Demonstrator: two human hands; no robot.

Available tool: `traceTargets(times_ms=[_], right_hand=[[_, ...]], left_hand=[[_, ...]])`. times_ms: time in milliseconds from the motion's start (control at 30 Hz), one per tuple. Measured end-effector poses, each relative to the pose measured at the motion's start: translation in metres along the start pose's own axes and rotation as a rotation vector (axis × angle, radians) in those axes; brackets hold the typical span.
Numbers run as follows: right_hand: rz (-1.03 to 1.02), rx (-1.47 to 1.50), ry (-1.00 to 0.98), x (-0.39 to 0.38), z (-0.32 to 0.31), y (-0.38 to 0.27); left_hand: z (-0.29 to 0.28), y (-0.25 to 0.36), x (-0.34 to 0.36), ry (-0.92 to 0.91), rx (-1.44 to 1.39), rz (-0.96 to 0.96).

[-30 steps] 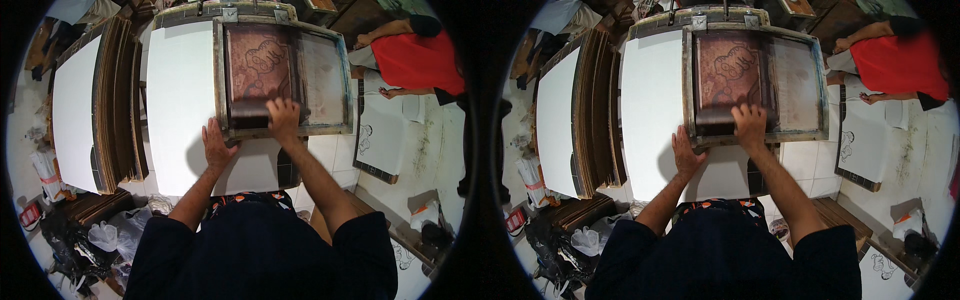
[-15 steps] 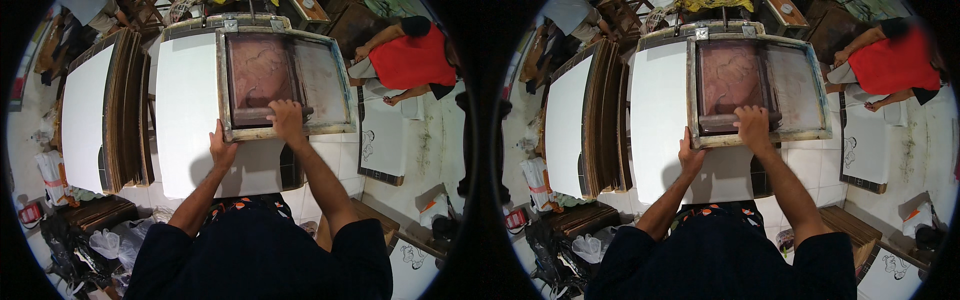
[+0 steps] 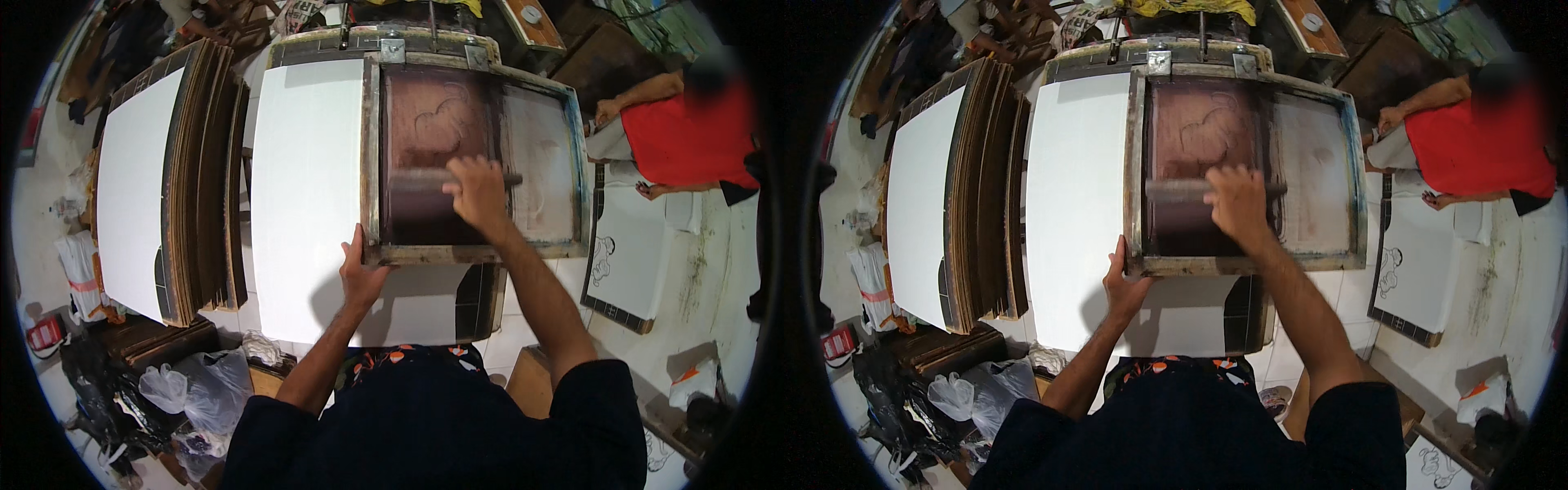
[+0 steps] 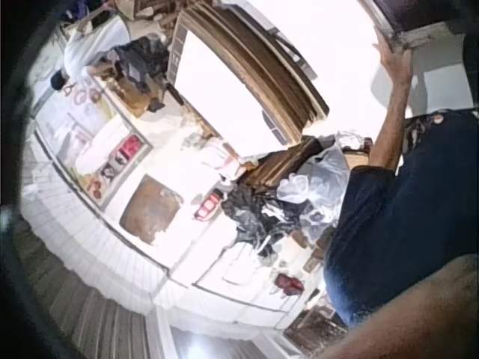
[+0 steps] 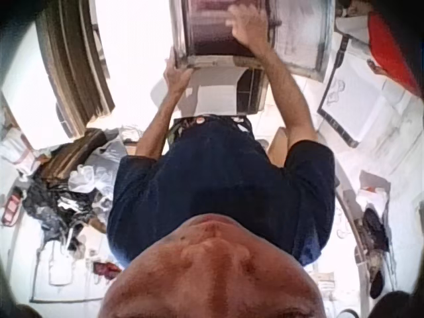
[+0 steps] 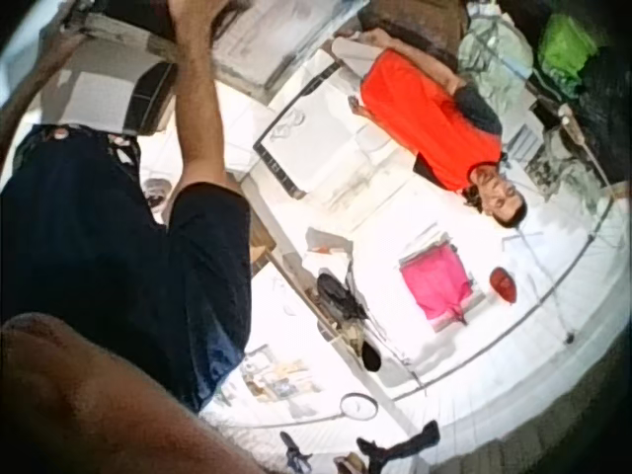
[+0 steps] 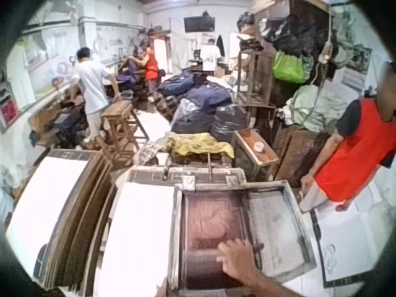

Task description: The person performs manual screen printing on white boards. They place a board on a table, lower a screen, use a squeegee to spread ink across the mesh, and lift the screen to reveal a printed design. The process is repeated for multiple boards.

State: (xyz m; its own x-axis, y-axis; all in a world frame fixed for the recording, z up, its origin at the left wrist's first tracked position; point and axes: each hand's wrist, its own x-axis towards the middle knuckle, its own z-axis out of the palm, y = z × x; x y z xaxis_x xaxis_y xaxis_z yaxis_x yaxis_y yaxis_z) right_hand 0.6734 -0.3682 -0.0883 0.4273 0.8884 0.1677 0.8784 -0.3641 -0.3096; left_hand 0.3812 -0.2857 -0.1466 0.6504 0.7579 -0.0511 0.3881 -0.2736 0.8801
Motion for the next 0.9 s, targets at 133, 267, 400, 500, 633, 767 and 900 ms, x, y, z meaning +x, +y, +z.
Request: traceTargets(times_ms=[133,267,400,500,633,767,900], right_hand=[[-0.007,-0.086,0.087,0.132,0.019,0.062],[0.041,-0.111,0.133,0.206,0.028,0.098],[0.031,-0.090,0.204,0.168,0.029,0.078],[0.048,-0.005,0.169,0.080,0.018,0.032],[0.055,0.048,0.067,-0.068,-0.008,-0.038],[0.006,-0.003,0.247,-0.124,-0.021,-0.082],[0.023,-0.102,0.312,-0.107,-0.065,-0.096]], left_hand=[[-0.006,0.007,0.001,-0.024,-0.063,-0.038],[-0.007,0.010,0.000,-0.059,0.010,-0.110],[-0.007,0.008,-0.001,-0.050,0.014,-0.096],[-0.007,0.006,-0.002,-0.053,0.011,-0.098],[-0.008,0.011,-0.001,-0.058,-0.027,-0.107],[-0.018,0.035,0.002,-0.031,-0.122,-0.014],[-0.054,0.097,0.008,-0.088,-0.221,0.051]])
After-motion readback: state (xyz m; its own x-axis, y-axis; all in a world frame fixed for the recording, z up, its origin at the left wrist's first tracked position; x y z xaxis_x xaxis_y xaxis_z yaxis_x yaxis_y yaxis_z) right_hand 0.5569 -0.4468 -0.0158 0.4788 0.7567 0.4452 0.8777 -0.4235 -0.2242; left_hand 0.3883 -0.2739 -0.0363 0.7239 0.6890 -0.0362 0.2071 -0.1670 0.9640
